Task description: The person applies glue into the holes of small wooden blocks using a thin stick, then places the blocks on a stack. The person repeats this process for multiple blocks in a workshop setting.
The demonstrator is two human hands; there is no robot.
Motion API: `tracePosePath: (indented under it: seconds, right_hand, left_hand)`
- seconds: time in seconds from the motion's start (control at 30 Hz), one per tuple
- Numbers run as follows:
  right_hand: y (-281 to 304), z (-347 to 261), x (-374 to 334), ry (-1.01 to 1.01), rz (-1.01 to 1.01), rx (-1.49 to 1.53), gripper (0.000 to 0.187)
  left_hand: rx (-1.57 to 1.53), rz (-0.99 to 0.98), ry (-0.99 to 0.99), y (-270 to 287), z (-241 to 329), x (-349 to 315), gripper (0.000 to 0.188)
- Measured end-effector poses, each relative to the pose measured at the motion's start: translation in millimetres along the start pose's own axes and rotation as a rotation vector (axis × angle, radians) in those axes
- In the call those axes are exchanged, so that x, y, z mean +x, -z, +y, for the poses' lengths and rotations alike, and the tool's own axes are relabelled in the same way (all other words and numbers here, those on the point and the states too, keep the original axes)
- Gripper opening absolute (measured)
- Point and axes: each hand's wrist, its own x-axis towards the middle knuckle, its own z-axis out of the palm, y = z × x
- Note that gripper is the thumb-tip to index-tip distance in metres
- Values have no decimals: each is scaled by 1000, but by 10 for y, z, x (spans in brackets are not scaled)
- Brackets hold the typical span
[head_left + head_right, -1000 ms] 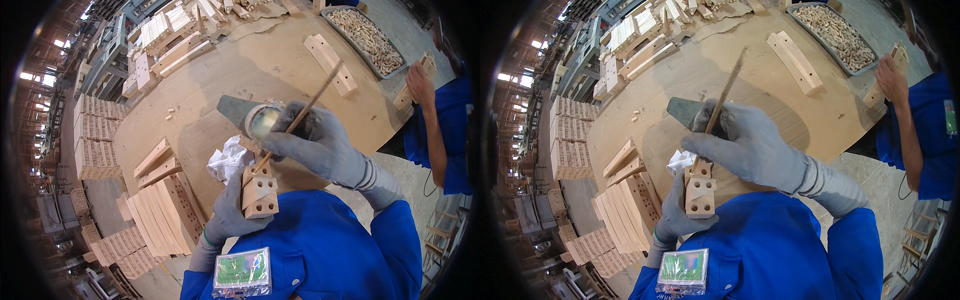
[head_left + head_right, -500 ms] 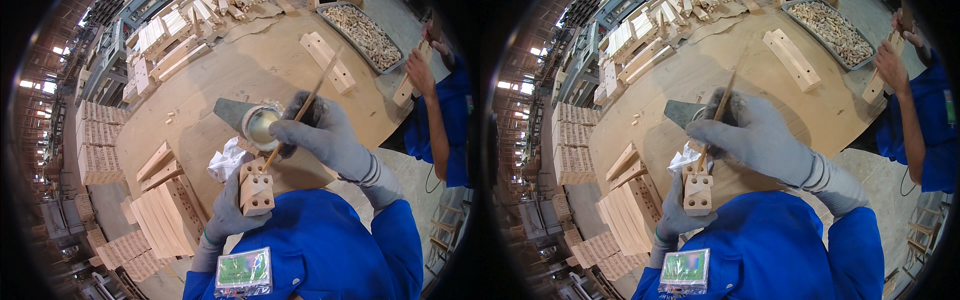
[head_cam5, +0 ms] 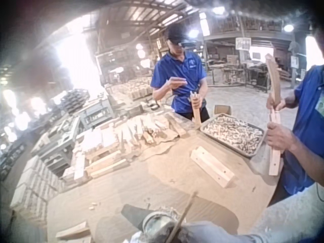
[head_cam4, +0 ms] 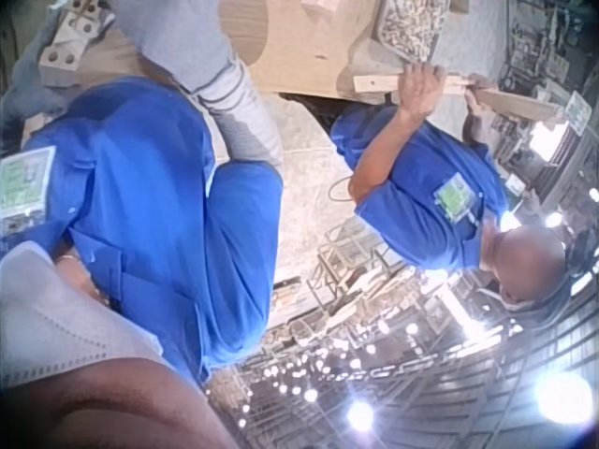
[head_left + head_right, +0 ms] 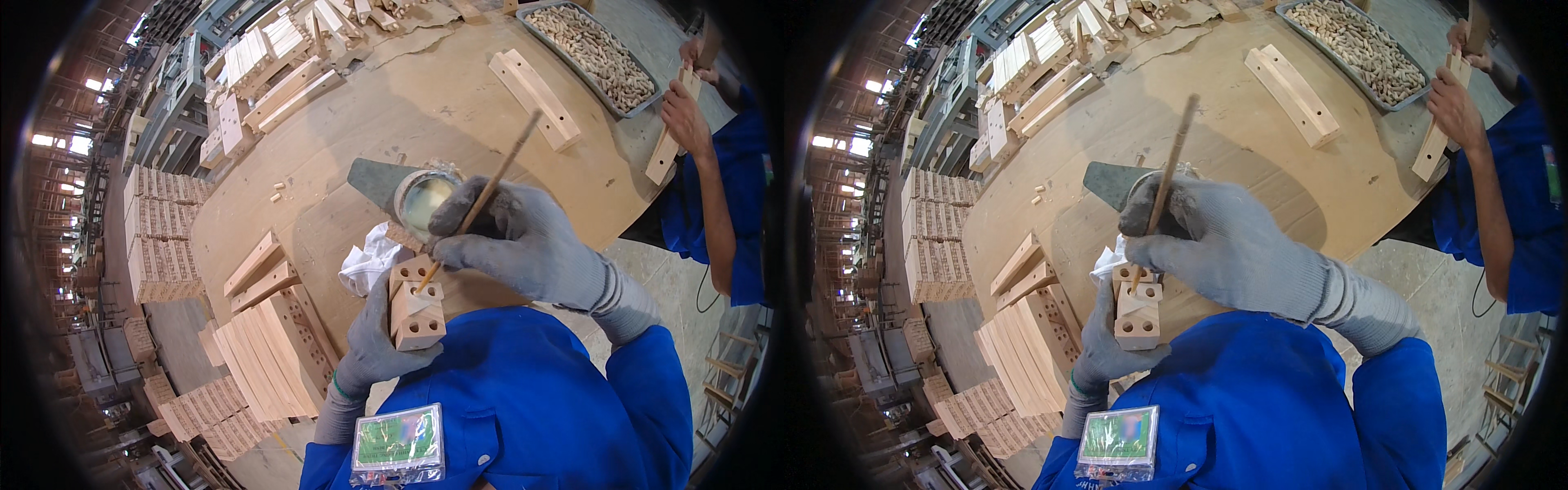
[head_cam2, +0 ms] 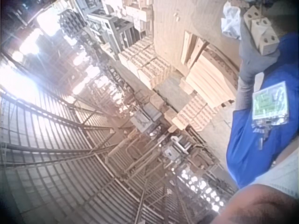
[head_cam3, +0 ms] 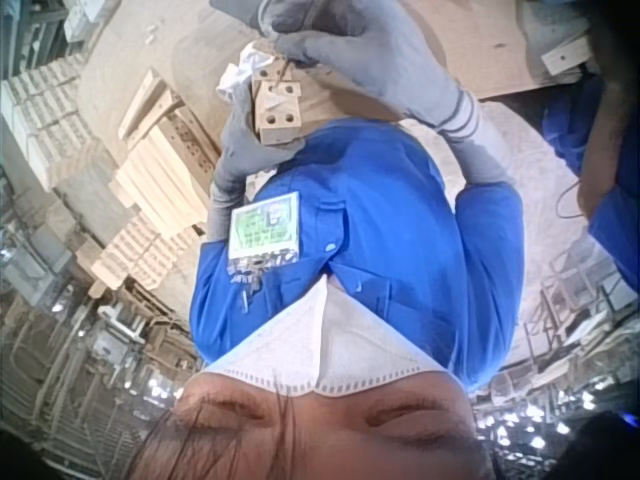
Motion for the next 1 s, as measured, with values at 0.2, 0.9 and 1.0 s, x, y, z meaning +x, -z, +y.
tracePosePath:
  seconds: [0.2, 0.9, 1.0]
  right_hand:
    - [42, 59, 35, 101, -4, -72, 27]
    - [234, 1024, 16, 283, 255, -108, 17]
    - [169, 1023, -71, 537, 168, -332, 17]
  left_hand:
    - [-44, -22, 24, 17, -13, 16, 109]
    - [-100, 112, 41, 52, -243, -34, 116]
    - [-104, 111, 65, 89, -157, 3, 113]
